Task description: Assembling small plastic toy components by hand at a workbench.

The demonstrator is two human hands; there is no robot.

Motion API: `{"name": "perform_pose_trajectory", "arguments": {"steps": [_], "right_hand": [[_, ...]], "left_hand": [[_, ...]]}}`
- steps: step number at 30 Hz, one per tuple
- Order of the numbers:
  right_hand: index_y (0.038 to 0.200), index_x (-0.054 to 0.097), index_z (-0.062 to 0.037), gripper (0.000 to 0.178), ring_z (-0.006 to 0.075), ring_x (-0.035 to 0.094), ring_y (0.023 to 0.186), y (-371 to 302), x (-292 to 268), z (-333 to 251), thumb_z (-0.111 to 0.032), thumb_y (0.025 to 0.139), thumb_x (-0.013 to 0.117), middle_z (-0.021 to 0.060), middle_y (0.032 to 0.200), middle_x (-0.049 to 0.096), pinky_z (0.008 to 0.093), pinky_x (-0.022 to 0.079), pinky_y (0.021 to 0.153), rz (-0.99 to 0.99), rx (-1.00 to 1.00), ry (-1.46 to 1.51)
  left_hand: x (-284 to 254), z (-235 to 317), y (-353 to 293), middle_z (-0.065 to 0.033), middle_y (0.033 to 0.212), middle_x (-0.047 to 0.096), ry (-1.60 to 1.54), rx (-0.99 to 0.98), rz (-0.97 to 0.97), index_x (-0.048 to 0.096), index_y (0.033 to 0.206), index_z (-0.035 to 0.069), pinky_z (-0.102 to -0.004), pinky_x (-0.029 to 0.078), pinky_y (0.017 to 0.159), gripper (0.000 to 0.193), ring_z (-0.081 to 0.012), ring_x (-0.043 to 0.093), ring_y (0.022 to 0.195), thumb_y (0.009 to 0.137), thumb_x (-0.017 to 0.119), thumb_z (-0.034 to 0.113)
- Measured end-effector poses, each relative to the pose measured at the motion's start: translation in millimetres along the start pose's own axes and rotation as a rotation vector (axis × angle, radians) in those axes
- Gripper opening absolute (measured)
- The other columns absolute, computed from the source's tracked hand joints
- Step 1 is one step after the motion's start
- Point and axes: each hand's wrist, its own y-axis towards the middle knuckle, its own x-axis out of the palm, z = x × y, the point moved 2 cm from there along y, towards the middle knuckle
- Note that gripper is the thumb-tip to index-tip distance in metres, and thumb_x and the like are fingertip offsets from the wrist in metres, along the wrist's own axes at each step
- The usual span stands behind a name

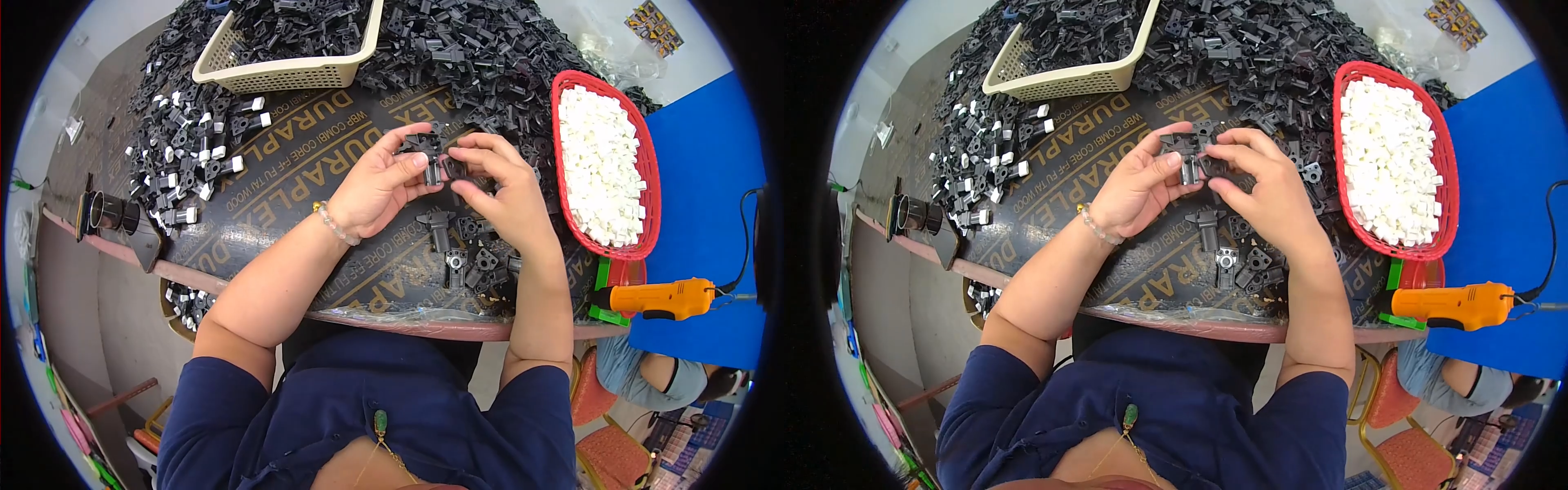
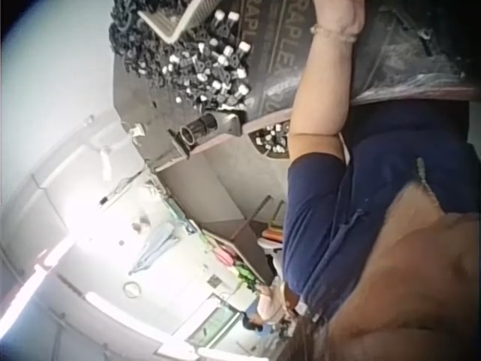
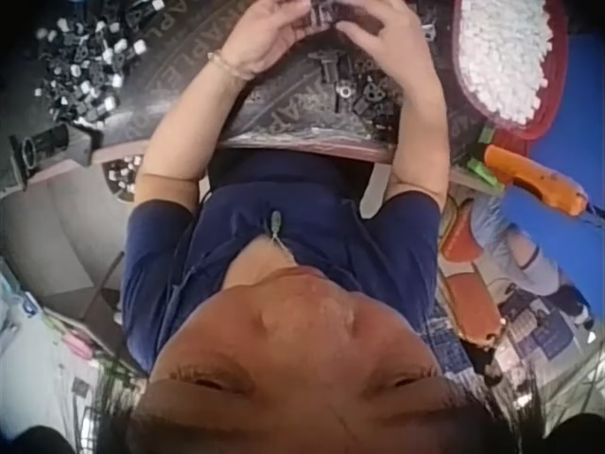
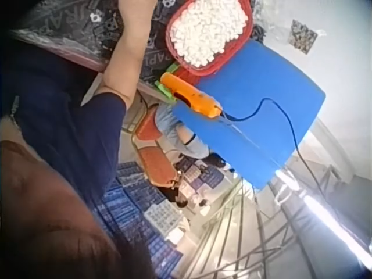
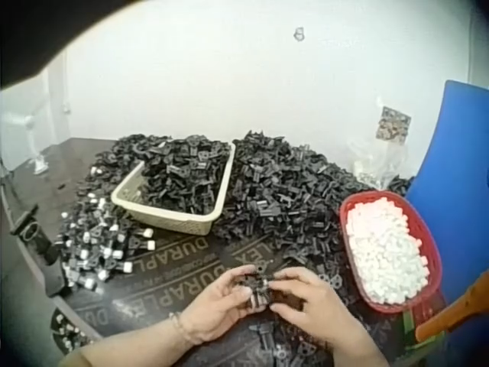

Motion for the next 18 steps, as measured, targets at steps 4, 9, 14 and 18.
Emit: {"name": "perform_pose_trajectory", "arguments": {"steps": [4,9,14,18], "right_hand": [[0.119,0.068,0.0002,0.042,0.0158,0.066,0.093,-2,-7,-1,0.001,0.078,0.076,0.0105,0.121,0.063,0.0279,0.054,0.084,0.059,0.044,0.032],[0.113,0.071,-0.0009,0.039,0.0231,0.065,0.103,2,6,-5,-0.009,0.076,0.082,0.0122,0.111,0.068,0.0342,0.05,0.092,0.16,-0.055,0.014],[0.111,0.073,-0.0033,0.039,0.0266,0.065,0.105,3,10,-5,-0.011,0.075,0.083,0.0126,0.112,0.068,0.0345,0.05,0.093,0.2,-0.098,-0.149],[0.113,0.071,-0.003,0.04,0.0259,0.064,0.107,1,7,-2,-0.01,0.076,0.082,0.0123,0.112,0.068,0.0355,0.051,0.092,0.17,-0.168,-0.251]], "left_hand": [[-4,-3,1,-0.0072,0.118,0.066,0.026,-0.011,-0.017,0.049,0.139,0.009,-0.0378,0.054,0.096,0.042,-0.017,0.065,0.108,0.099,0.062,0.011],[-6,-10,2,-0.005,0.115,0.068,0.017,-0.028,-0.051,0.057,0.131,0.008,-0.0354,0.055,0.092,0.034,-0.0149,0.066,0.104,0.098,0.064,0.012],[-7,-12,0,-0.0023,0.114,0.068,-0.003,-0.071,-0.013,0.061,0.129,0.006,-0.0327,0.054,0.09,0.032,-0.0119,0.065,0.101,0.099,0.065,0.014],[-2,-11,0,-0.0018,0.115,0.067,0.019,-0.091,-0.103,0.059,0.132,0.004,-0.0302,0.053,0.093,0.035,-0.012,0.064,0.105,0.098,0.064,0.01]]}}
